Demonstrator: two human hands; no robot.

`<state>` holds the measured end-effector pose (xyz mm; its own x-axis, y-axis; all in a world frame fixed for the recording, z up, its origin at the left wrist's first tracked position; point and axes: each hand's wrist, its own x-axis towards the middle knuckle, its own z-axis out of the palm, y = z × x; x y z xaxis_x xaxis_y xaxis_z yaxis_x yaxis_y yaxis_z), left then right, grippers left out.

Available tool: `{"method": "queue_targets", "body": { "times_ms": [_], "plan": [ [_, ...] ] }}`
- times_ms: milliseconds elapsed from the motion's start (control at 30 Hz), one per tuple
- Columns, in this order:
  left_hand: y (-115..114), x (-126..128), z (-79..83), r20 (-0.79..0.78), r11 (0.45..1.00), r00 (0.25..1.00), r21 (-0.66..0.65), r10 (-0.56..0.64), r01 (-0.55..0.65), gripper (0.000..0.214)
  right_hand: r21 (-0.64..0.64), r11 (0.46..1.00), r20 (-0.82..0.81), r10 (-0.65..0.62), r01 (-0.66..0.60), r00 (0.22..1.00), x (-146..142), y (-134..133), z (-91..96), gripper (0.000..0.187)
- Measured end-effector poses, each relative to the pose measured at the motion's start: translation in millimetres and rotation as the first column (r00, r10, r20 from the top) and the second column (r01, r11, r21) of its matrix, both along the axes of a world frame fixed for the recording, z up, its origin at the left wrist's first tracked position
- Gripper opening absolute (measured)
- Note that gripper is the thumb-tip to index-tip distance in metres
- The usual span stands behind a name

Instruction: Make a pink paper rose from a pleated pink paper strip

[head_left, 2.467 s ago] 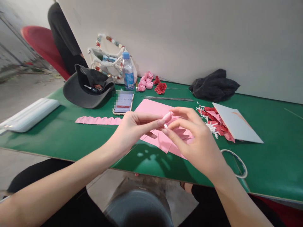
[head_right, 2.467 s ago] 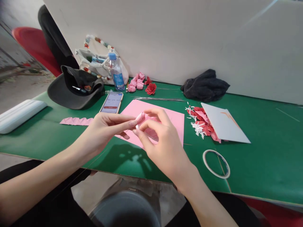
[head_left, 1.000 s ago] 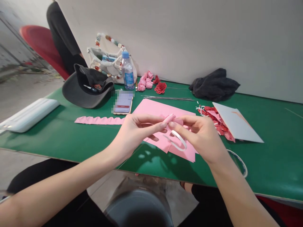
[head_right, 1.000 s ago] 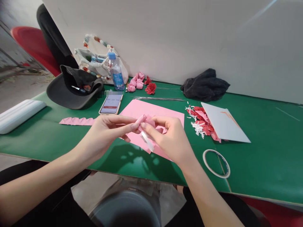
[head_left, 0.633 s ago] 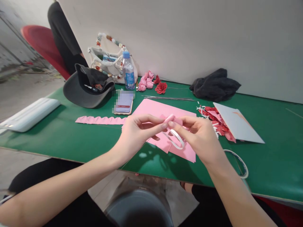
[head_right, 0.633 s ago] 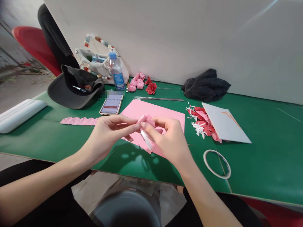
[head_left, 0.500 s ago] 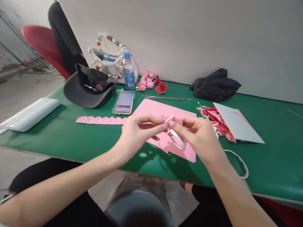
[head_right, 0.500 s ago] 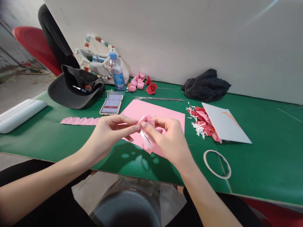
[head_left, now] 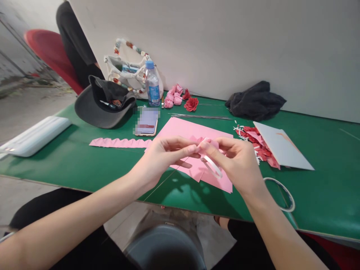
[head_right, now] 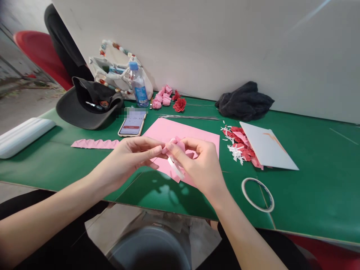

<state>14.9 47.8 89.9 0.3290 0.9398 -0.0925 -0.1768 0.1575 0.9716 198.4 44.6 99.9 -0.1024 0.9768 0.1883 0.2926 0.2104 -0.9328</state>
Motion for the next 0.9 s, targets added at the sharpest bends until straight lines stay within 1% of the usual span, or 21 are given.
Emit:
{"method": "queue_targets", "body": {
  "times_ms": [133, 200, 267, 400, 467, 600, 667, 767, 900],
  "plan": [
    [2.1, -2.4, 3.5, 0.090, 0.992, 0.994, -0.094, -0.070, 0.078, 0.016, 0.023, 1.000, -0.018, 0.007, -0.007, 1.000, 1.4, 0.5, 1.2, 0.022],
    [2.6, -3.2, 4.9, 0.099, 0.985, 0.990, -0.133, -0.099, 0.112, 0.016, 0.019, 1.000, -0.025, 0.019, -0.018, 1.000, 1.8, 1.0, 0.9, 0.021],
    [2.4, -3.7, 6.0, 0.071, 0.983, 0.990, -0.127, -0.125, 0.133, 0.016, 0.013, 0.999, -0.041, 0.037, -0.037, 0.998, 2.2, 1.5, 0.0, 0.017],
    [1.6, -4.4, 7.9, -0.001, 0.987, 0.989, -0.061, -0.150, 0.150, 0.017, 0.010, 0.998, -0.090, 0.056, -0.056, 0.994, 2.5, 2.1, -2.3, 0.014],
    [2.2, -5.4, 8.1, 0.016, 0.982, 0.985, -0.071, -0.174, 0.175, 0.016, 0.026, 0.998, -0.115, 0.068, -0.065, 0.991, 2.4, 2.5, -3.0, 0.012],
    [5.3, -8.6, 6.2, 0.122, 0.953, 0.963, -0.158, -0.242, 0.260, 0.013, 0.087, 0.992, -0.126, 0.105, -0.094, 0.987, 2.7, 3.3, -3.2, 0.007],
    [6.2, -9.8, 5.3, 0.147, 0.940, 0.953, -0.183, -0.263, 0.288, 0.013, 0.101, 0.989, -0.127, 0.124, -0.112, 0.984, 3.3, 3.6, -3.0, 0.007],
    [6.2, -9.8, 5.8, 0.152, 0.933, 0.947, -0.187, -0.283, 0.309, 0.014, 0.112, 0.985, -0.133, 0.145, -0.131, 0.980, 4.3, 3.8, -3.2, 0.007],
    [5.6, -8.2, 6.8, 0.121, 0.942, 0.954, -0.167, -0.274, 0.291, 0.009, 0.100, 0.985, -0.133, 0.152, -0.140, 0.979, 4.8, 3.8, -4.7, 0.009]
  ]
}}
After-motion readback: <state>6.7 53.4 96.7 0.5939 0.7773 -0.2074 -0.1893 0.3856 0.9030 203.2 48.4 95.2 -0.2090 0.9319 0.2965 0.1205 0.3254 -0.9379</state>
